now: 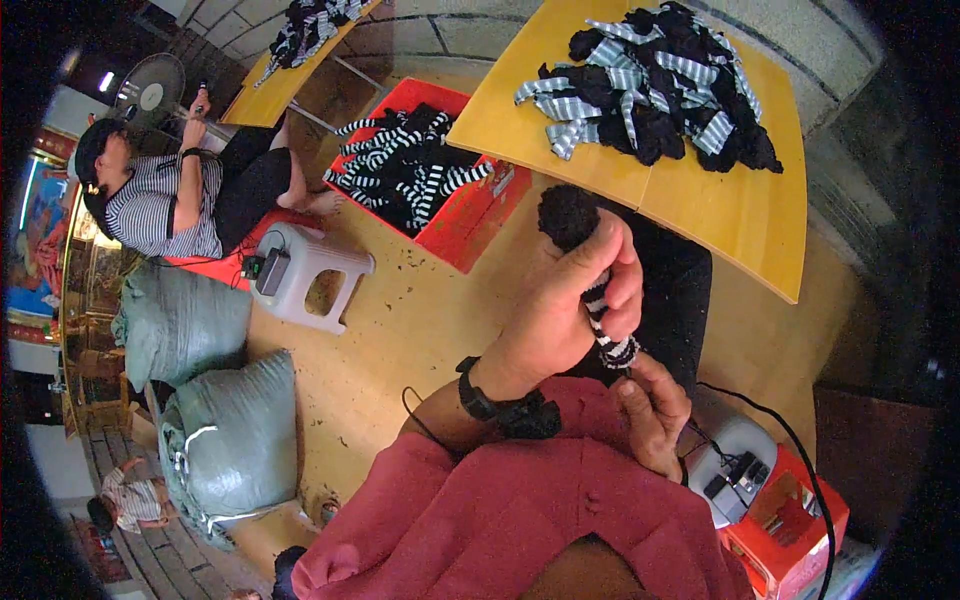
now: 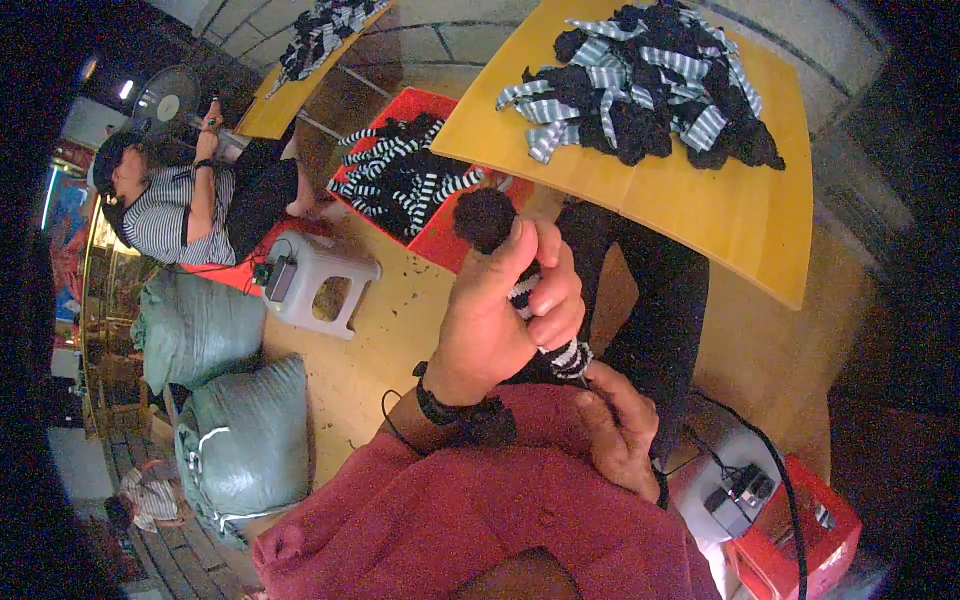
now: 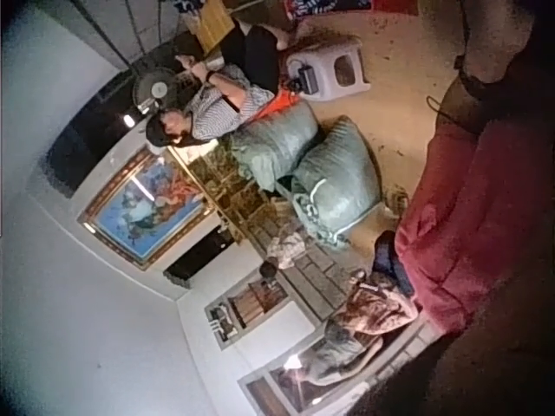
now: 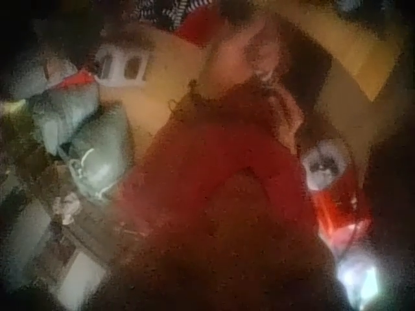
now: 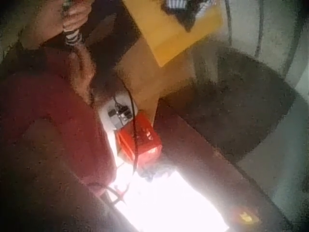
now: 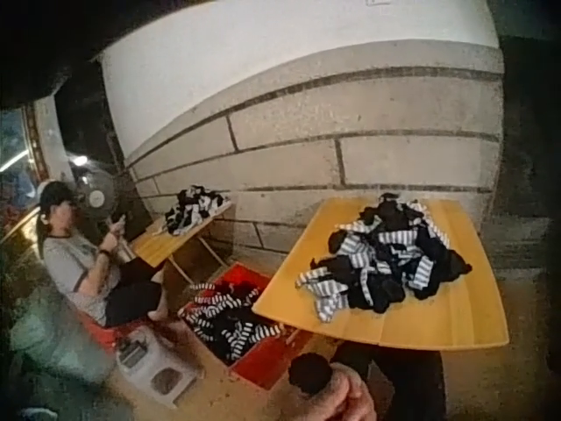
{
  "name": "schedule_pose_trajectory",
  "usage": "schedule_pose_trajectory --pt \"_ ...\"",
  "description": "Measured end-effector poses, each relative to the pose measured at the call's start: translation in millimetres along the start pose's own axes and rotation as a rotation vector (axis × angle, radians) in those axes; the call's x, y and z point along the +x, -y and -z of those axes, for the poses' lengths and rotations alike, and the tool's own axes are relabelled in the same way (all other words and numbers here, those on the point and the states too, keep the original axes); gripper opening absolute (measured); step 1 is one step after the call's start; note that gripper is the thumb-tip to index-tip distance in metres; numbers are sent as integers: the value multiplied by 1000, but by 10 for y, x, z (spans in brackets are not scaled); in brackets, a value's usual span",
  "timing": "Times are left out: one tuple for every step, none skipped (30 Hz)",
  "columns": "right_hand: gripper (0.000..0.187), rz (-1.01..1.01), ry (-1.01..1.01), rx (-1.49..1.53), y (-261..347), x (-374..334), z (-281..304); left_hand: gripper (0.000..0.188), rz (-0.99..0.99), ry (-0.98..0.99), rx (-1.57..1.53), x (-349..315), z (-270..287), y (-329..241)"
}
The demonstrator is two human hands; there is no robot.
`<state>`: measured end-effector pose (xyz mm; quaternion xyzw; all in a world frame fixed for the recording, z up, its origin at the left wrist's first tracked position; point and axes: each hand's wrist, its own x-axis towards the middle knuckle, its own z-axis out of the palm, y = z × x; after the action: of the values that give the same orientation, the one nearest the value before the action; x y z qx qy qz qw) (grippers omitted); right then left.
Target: Rolling and securing pairs of socks using a turning rod and plastic fasteners.
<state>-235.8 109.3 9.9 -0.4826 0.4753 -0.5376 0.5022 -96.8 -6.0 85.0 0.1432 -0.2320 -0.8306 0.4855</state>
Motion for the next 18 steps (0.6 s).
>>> schedule_pose_trajectory --pt "26 4 1 1 -35 -3 -5 29 -2 2 2 2 23 31" --pt "23 31 -64 -48 -42 2 -24 31 -48 -22 145 9 21 108" --pt "20 56 -137 -102 -46 16 -35 33 -88 -42 281 36 1 214" --pt "16 65 -165 -87 -54 53 -56 37 -79 -172 489 18 -59 375" --pt "16 69 -166 -85 8 101 -95 40 -36 -87 600 -25 28 430" --pt "15 -75 -134 205 125 154 -141 38 -65 -110 629 -6 57 439" --pt "15 -221 -96 492 211 195 -166 37 -97 -135 654 13 76 439" --pt "18 -271 -61 547 235 219 -166 37 -98 -133 652 15 119 429" --pt "18 -272 -65 546 231 228 -142 33 -78 -106 641 3 162 402" --pt "18 -280 -37 542 220 235 -100 30 -59 -79 631 -1 178 377" --pt "18 -288 -9 537 214 241 -80 30 -57 -80 630 9 157 366" --pt "19 -294 -33 443 289 249 -79 26 -155 -115 493 36 74 316" --pt "19 -295 -30 443 267 234 -82 25 -252 -149 355 64 35 271" --pt "20 -258 -46 369 214 195 -81 25 -258 -158 316 67 125 202" --pt "21 -220 -64 293 150 150 -63 25 -289 -139 272 87 140 127" --pt "23 -150 -101 194 51 104 -50 24 -323 -141 274 96 116 55" --pt "23 -150 -99 192 15 68 -25 24 -356 -144 276 104 90 8" --pt "23 -128 -101 142 -15 47 -23 24 -363 -147 281 99 107 -29"
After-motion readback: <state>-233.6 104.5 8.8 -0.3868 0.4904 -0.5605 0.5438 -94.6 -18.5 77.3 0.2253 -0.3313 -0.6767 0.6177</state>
